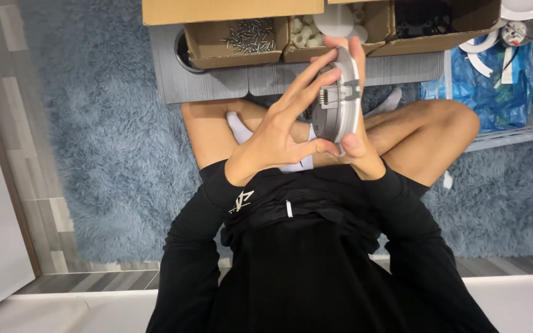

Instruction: Assembling LED downlights by snapping together frames, diffusers, and light engines.

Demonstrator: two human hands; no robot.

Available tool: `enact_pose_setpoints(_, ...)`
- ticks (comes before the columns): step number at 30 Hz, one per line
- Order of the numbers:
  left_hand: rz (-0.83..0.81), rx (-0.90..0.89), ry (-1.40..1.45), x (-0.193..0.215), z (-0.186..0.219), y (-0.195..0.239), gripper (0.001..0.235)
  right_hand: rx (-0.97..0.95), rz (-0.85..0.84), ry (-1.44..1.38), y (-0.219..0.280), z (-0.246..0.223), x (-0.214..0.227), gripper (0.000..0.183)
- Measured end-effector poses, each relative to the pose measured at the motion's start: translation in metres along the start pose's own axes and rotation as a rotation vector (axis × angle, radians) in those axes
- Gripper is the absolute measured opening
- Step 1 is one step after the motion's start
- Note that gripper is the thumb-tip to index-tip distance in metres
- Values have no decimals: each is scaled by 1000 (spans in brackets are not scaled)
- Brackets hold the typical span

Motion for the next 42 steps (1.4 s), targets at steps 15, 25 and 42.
enact_pose_setpoints(15, 107, -30, 42, -47, -17, 12, 99, -42, 105, -170, 42, 80, 35, 124)
enact_pose_setpoints(25, 151, 86, 67, -89, -31, 17, 96, -37, 303, -433, 72, 124, 52, 124)
enact_pose_setpoints(42, 643, 247, 622, -32, -52, 88, 94, -605, 550, -1084, 34, 79, 73, 62)
Point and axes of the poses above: each hand's wrist, its own y-axis away from the middle knuckle, its own x-axis out of the back of the hand, z = x × y, the point moved 3 cm from there along -y, towards the middle knuckle, and after that the axes turned 14 degrees about -x, right-handed, at the moved point
